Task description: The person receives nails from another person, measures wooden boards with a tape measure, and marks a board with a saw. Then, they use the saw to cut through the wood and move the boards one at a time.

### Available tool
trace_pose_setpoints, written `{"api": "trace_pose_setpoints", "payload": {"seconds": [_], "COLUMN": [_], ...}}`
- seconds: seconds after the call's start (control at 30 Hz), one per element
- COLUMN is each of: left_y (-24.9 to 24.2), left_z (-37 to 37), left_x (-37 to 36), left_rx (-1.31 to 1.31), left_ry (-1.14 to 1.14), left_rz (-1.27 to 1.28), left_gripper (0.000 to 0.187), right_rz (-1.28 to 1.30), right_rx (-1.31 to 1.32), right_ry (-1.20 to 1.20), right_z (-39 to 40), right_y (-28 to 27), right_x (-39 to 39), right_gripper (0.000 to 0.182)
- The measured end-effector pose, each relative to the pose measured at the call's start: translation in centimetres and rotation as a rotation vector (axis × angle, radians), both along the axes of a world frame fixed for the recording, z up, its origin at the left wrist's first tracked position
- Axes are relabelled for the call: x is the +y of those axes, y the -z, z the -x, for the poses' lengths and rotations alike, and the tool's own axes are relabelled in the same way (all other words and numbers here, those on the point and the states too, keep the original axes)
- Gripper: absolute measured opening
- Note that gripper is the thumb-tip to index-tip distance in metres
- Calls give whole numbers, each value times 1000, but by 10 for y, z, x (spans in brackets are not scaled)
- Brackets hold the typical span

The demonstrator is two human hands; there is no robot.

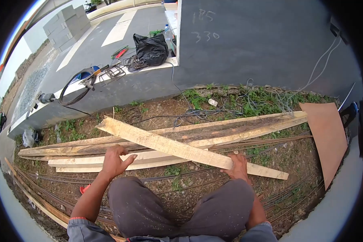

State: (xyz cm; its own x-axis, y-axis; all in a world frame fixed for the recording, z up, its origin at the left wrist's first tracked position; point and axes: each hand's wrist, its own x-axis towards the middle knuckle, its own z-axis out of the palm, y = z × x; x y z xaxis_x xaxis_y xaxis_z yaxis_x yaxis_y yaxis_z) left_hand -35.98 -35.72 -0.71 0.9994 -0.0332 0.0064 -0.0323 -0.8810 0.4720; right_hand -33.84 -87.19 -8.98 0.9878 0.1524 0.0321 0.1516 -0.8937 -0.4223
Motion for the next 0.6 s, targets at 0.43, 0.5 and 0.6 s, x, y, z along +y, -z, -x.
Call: {"api": "trace_pose_setpoints", "payload": {"seconds": [0.43,0.5,0.6], "left_y": [-34,-69,-109], "left_z": [-80,-104,-149], "left_x": [-29,-23,27], "left_rx": [66,-99,-223], "left_ry": [-186,-205,-111], "left_rz": [1447,1427,1445], "left_gripper": [36,37,37], "right_rz": [-108,-222,-502], "right_rx": [131,93,0], "right_ry": [-13,87,201], "right_z": [4,5,18], "right_y": [-68,-83,-118], "right_x": [-8,-19,-33], "right_gripper": [90,85,65]}}
